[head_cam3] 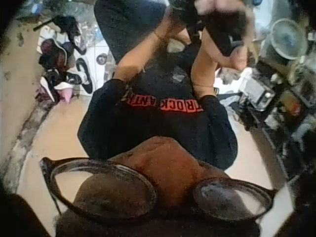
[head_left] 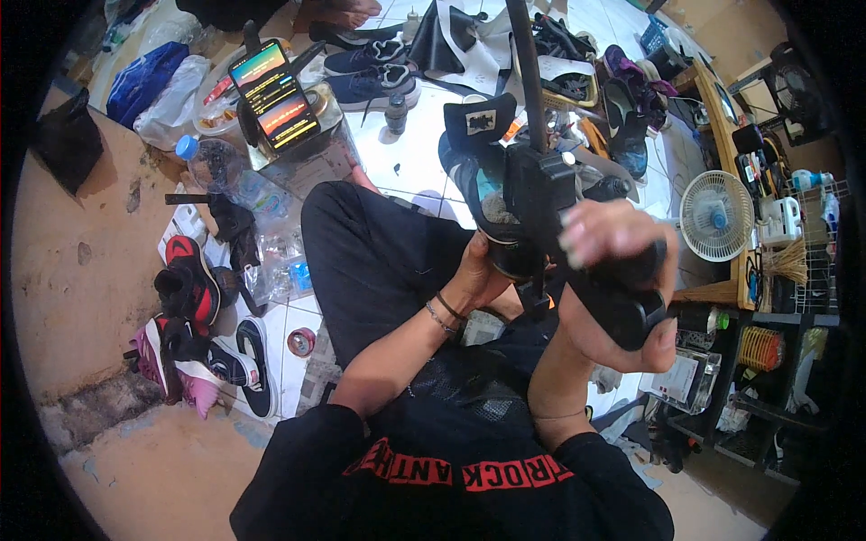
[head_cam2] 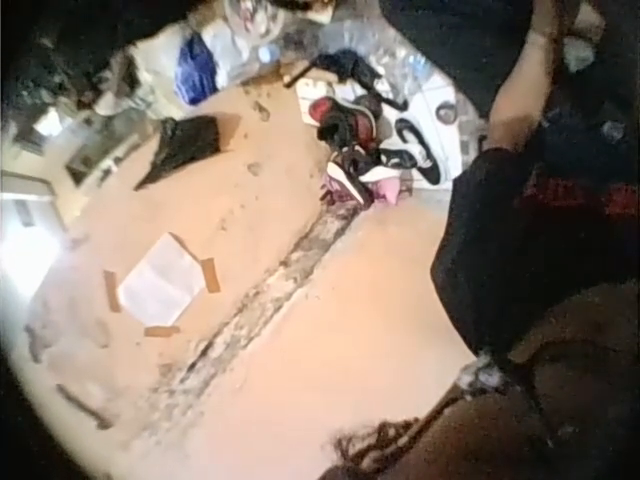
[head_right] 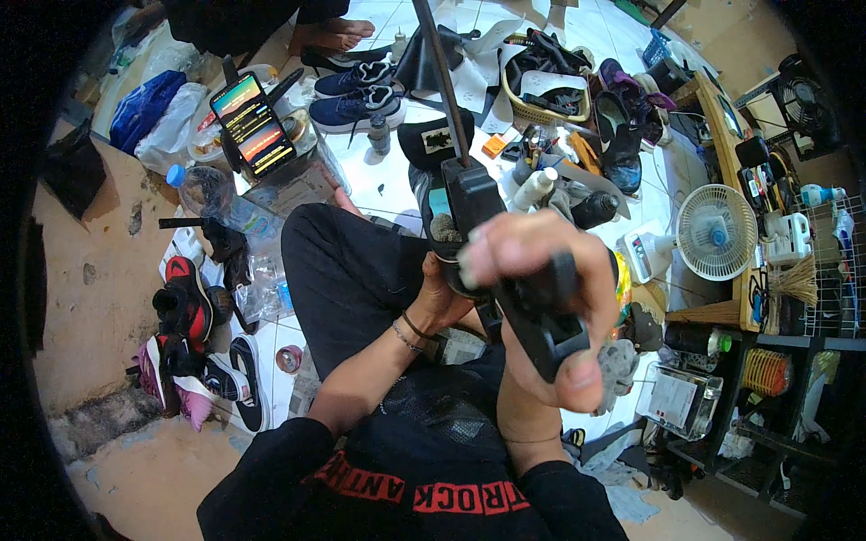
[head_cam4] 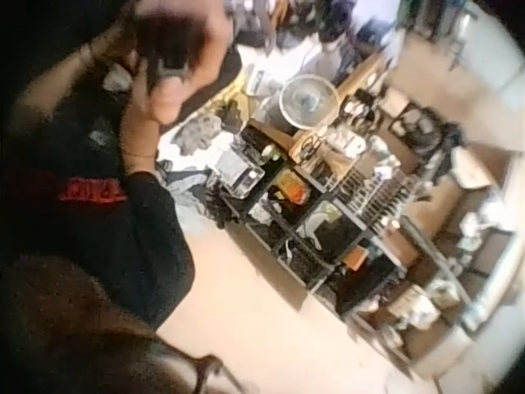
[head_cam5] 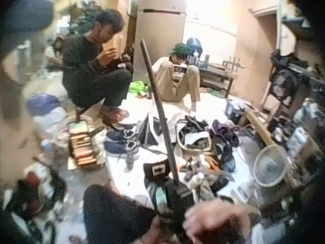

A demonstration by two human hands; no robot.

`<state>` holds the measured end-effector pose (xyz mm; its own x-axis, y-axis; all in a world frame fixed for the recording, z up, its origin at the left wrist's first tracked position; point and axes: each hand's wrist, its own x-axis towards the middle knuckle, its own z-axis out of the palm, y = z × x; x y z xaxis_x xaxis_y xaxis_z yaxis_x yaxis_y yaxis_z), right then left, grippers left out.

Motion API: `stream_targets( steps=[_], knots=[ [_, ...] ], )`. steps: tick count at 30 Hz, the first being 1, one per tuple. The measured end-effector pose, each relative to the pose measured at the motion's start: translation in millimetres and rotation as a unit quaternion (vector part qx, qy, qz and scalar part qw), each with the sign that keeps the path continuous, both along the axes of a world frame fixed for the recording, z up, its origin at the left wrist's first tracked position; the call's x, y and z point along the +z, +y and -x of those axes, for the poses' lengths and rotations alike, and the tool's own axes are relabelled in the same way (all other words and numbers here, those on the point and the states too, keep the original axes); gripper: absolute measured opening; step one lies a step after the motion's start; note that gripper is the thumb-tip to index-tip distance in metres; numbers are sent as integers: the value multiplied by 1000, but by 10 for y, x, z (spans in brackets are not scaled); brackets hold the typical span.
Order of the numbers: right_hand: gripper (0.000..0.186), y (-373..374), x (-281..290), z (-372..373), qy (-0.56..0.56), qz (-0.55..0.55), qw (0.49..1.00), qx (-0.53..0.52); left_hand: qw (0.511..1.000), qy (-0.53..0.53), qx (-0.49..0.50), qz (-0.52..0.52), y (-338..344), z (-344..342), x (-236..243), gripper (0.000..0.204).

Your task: Repairing a shoe by applying glue to the sole and securing it with a trigger clamp.

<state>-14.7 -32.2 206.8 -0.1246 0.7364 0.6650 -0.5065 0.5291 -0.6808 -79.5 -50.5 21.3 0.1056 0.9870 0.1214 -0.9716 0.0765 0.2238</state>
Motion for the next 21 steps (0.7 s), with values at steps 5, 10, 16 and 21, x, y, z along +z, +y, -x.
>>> stream_targets(
  steps=[5,10,16,21],
  knots=[
    [52,75,-50,-105,2,-65,995,74,1000,14,12,3,29,10,-32,87],
    [42,55,-26,-163,-11,-136,987,83,1000,-9,12,-12,46,-29,25,86],
    [50,-75,106,125,-10,-31,999,-15,1000,2,5,-17,36,-1,116,85],
    [47,57,12,-39,-28,-67,995,64,1000,16,13,-5,30,16,135,85]
  ],
)
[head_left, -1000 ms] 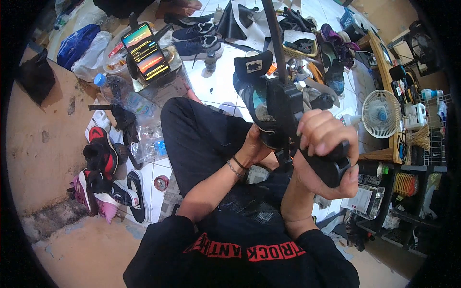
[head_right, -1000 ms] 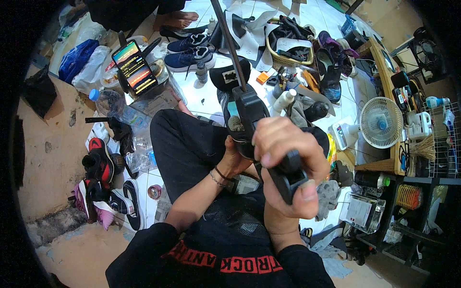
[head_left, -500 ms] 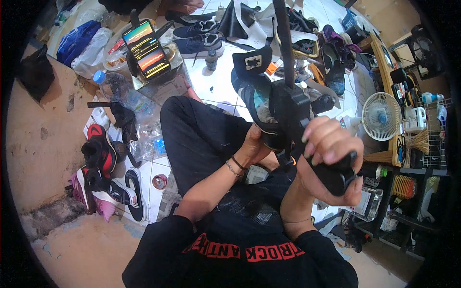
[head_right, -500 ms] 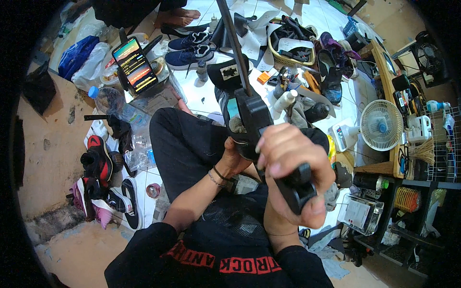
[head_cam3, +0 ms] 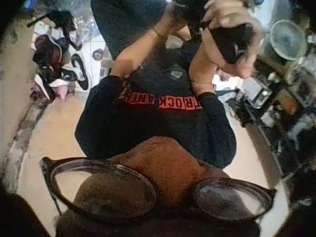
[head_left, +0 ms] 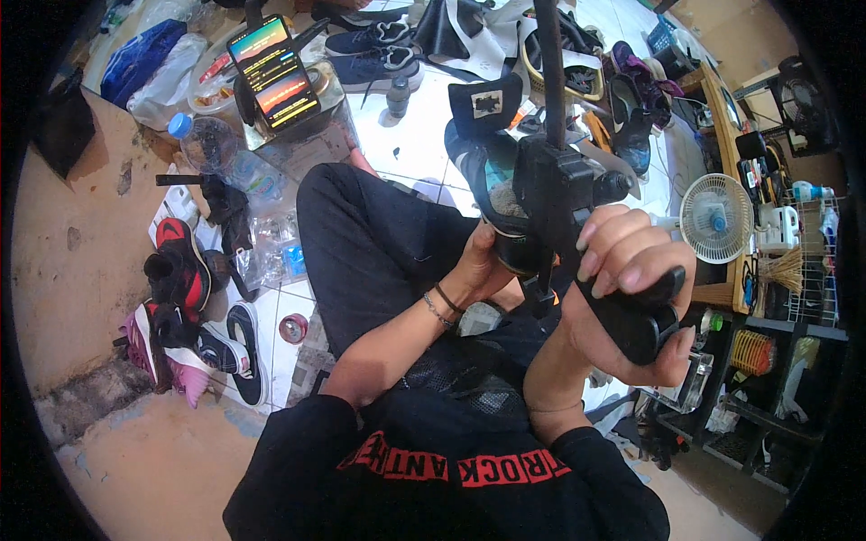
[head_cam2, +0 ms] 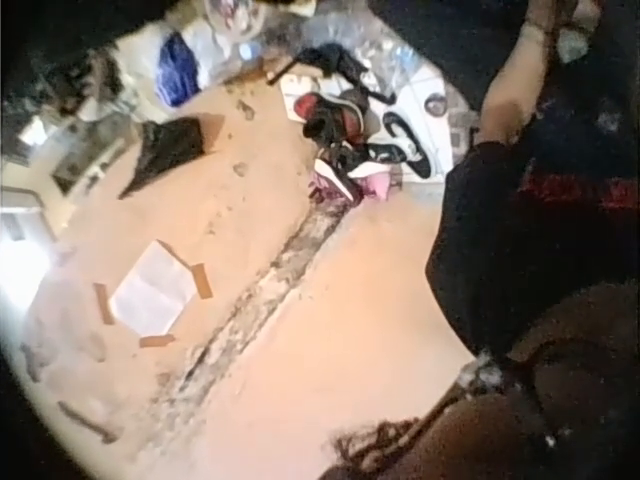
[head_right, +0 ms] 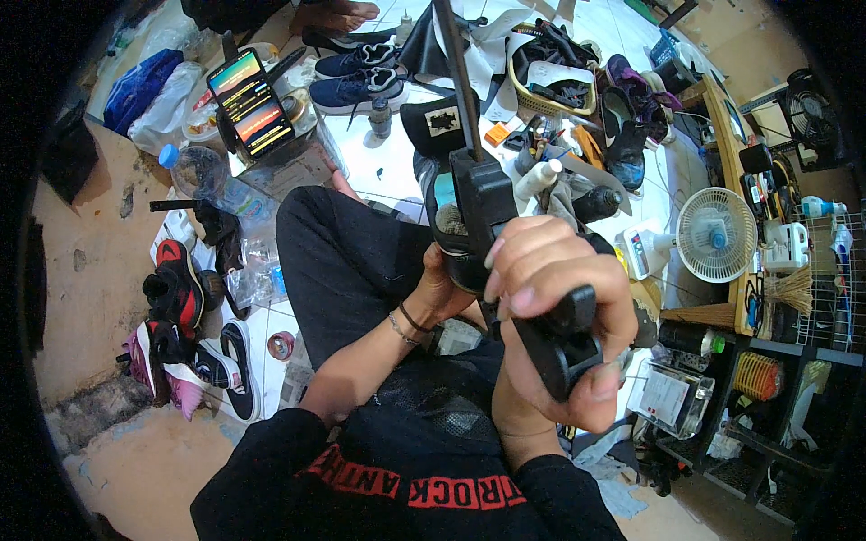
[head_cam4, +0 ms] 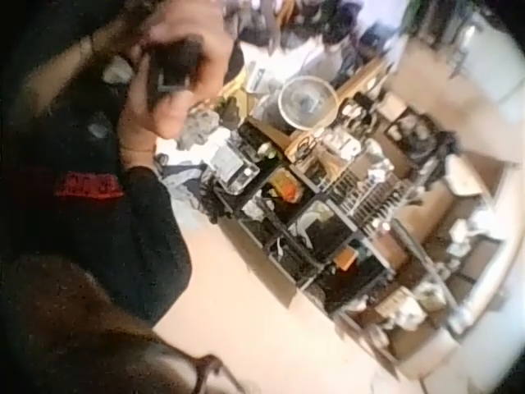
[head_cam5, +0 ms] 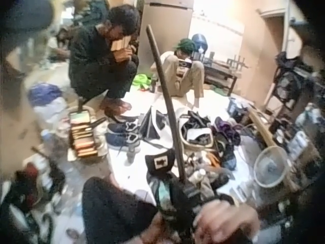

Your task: Repairing a shoe by applying glue to the sole and securing it with a trigger clamp.

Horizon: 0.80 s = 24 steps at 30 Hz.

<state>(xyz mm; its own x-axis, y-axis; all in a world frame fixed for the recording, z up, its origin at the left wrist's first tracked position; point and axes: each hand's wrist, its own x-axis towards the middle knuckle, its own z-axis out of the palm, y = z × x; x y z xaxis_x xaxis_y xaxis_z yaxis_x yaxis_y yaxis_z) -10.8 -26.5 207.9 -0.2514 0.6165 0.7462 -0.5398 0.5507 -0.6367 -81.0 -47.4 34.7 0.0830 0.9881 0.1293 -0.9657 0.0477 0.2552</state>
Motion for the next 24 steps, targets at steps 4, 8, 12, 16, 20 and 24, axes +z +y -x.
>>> stream_targets(
  steps=[4,8,12,16,20,24],
  knots=[
    [38,79,-5,-4,29,-15,999,-10,1000,-1,7,-8,67,-14,94,85],
    [37,19,72,98,58,2,997,-51,999,27,-5,20,-6,32,136,85],
    [38,-8,-31,-78,59,-3,998,-38,998,54,34,25,-2,-84,-144,87],
    [51,-23,-30,2,20,28,993,-112,999,-3,-43,10,26,-84,-205,83],
    [48,-34,-36,-7,17,49,996,-73,998,-39,-41,-6,29,-55,-267,75],
    [77,-117,14,-41,-26,86,993,-81,997,-52,-46,-20,27,-27,-169,73]
  ],
)
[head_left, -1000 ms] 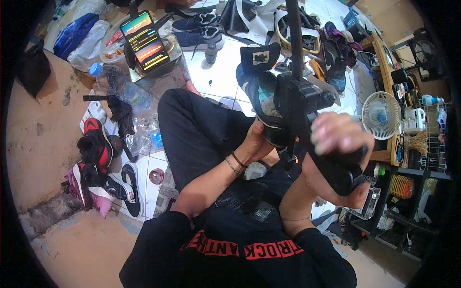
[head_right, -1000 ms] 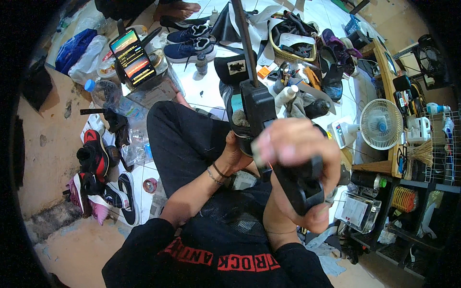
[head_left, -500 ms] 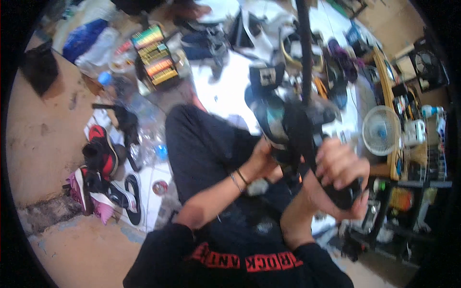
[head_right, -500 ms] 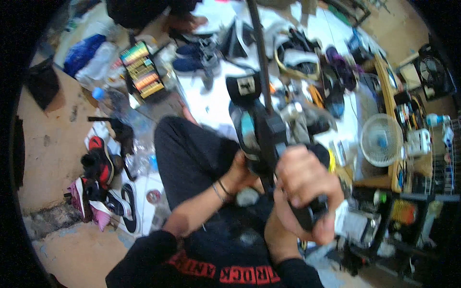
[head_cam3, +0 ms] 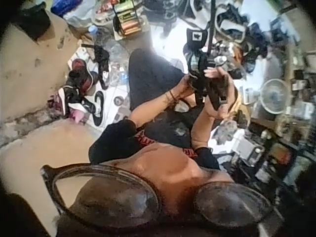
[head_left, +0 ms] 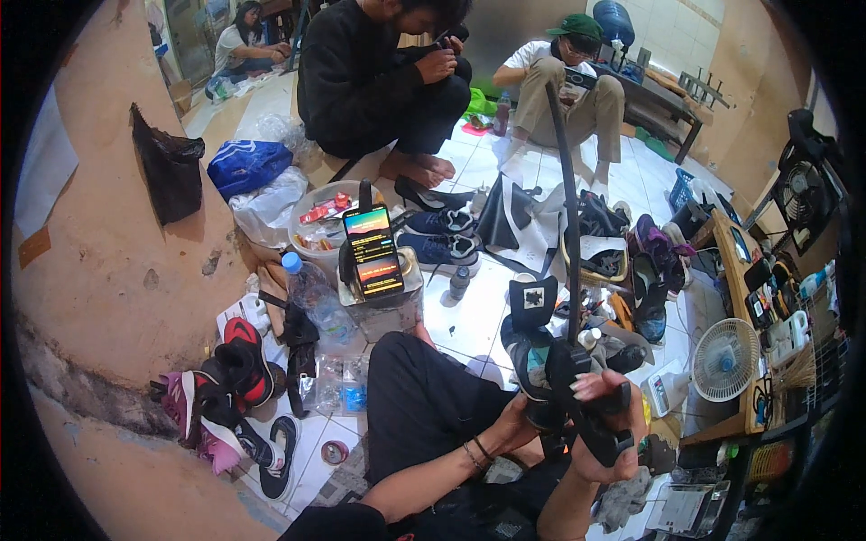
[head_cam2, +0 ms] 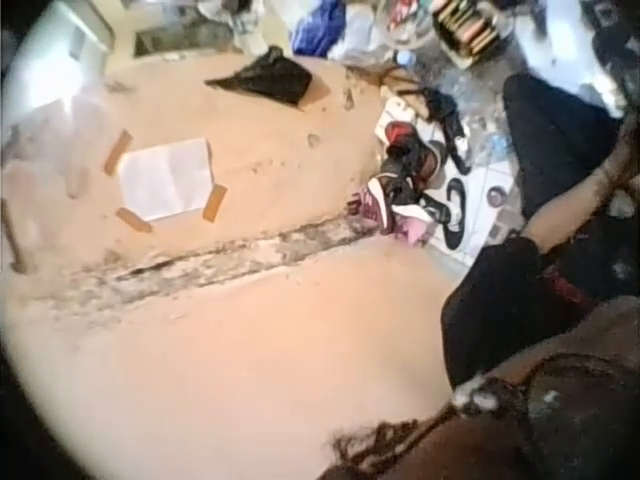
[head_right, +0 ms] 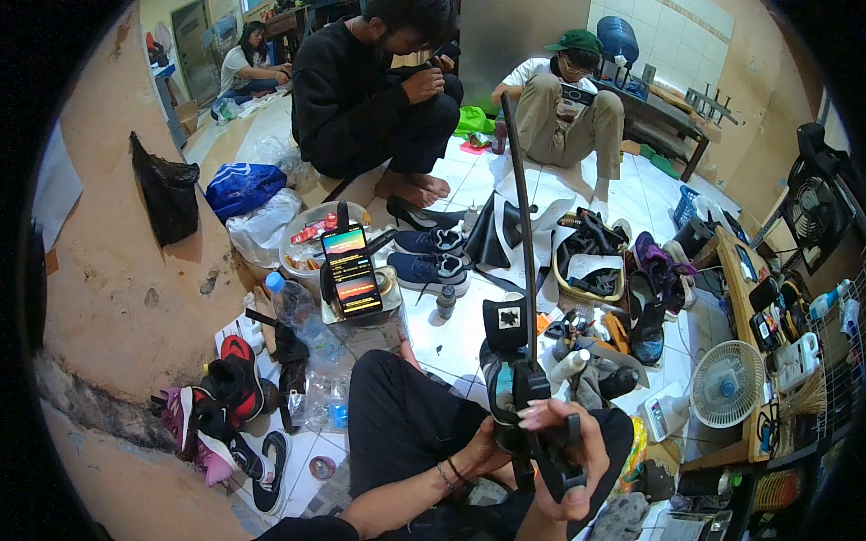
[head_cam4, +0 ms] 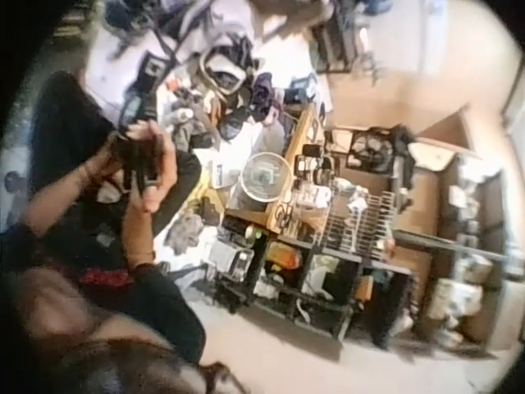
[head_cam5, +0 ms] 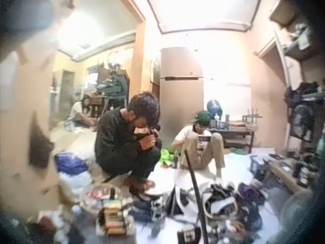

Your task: Repairing a shoe by applying glue to the sole and securing it with a trigger clamp.

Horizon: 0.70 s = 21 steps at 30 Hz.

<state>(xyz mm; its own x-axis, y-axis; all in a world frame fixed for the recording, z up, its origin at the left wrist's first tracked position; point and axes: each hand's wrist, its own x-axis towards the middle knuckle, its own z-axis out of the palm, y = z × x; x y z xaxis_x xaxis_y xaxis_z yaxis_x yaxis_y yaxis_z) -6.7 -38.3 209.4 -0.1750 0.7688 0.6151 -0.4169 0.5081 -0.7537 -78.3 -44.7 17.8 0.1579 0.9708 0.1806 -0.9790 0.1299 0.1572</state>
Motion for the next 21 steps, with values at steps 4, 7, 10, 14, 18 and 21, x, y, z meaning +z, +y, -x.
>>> stream_targets(
  steps=[4,7,10,14,18,21],
  knots=[
    [87,-142,-32,1,-50,-53,997,-6,996,49,-65,43,-59,75,-20,95],
    [88,-258,-95,113,-64,-116,991,-24,989,-74,-119,-43,19,-36,-315,89],
    [62,-207,-17,-4,-142,-248,948,140,958,-149,-197,-148,215,110,76,91],
    [28,-416,203,188,-52,-329,925,184,932,-136,-241,-234,501,239,458,105],
    [31,-544,131,162,17,-333,939,88,913,-174,-231,-288,464,-60,816,99],
    [29,-580,228,-50,31,-326,943,59,902,-174,-274,-284,382,-258,895,92]
  ],
)
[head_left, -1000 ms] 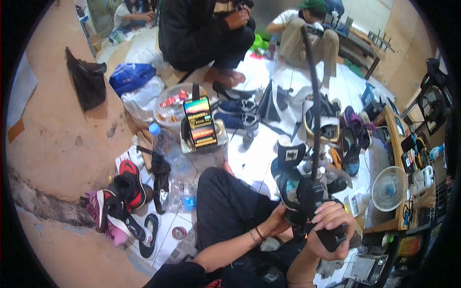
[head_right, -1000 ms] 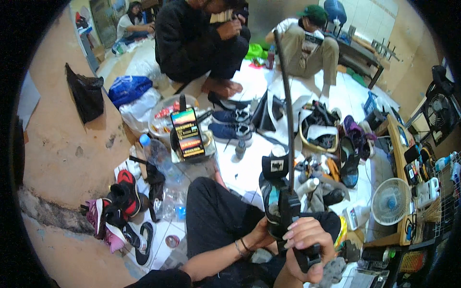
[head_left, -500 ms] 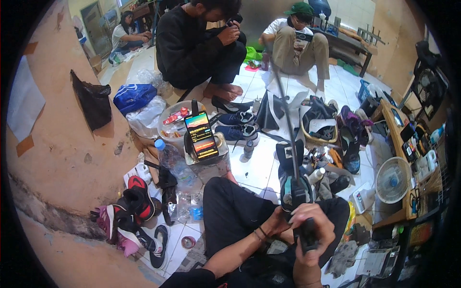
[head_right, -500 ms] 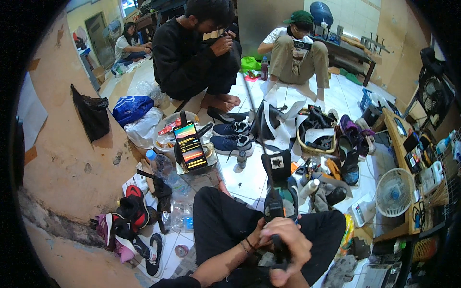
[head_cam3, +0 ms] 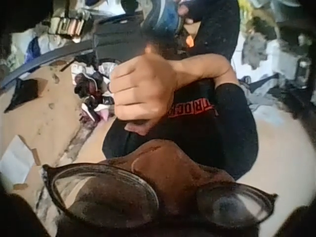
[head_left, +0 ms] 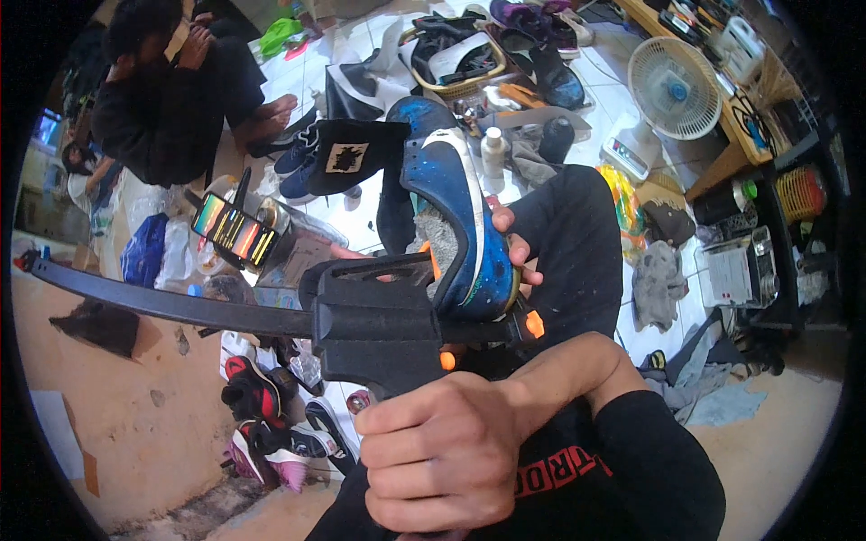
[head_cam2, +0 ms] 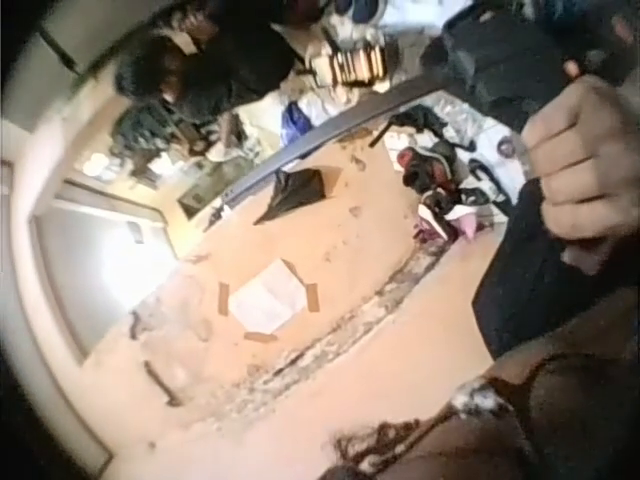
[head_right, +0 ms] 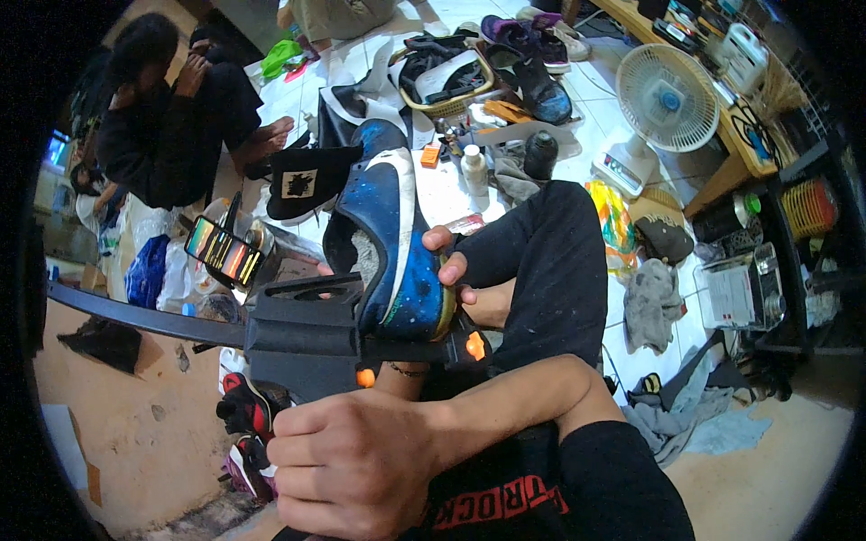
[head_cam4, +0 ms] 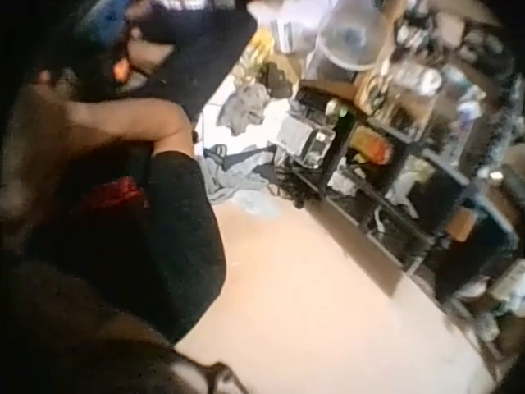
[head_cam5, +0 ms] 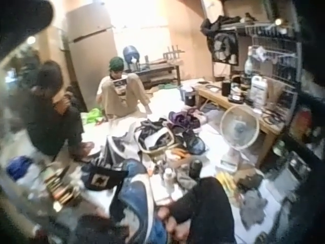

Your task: Repairing a shoe by applying glue to the sole and securing it with a trigger clamp.

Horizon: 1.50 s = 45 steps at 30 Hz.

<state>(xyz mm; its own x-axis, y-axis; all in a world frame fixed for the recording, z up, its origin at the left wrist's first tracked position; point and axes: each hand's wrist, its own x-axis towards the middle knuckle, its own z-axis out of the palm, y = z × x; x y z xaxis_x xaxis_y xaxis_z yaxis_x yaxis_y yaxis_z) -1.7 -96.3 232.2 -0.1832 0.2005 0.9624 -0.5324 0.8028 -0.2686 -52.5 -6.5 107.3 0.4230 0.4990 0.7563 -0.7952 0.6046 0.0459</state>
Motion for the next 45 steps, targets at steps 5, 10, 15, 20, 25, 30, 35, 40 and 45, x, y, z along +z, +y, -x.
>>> stream_targets(
  steps=[5,10,15,20,25,30,35,40,45],
  knots=[
    [17,-68,163,-202,-25,56,997,47,995,39,-51,79,-117,-45,-190,68],
    [20,-83,129,-210,1,67,996,53,975,103,168,106,-245,-198,-54,70],
    [32,-72,85,-114,-13,62,993,95,975,111,163,101,-245,-110,-18,66],
    [54,-70,-146,-13,73,16,997,-31,959,166,212,86,-207,-112,23,55],
    [44,-3,-17,1,150,-9,988,-20,949,119,285,69,-97,66,-211,58],
    [39,161,-53,-29,313,23,948,53,940,145,288,111,-187,113,-153,70],
    [57,266,-153,-287,205,83,968,122,974,129,170,74,-275,210,-388,85],
    [58,244,-134,-339,218,98,962,131,987,102,121,25,-295,108,-494,82],
    [65,161,-172,-293,122,39,980,149,982,105,144,68,-427,-22,-465,77]
  ],
)
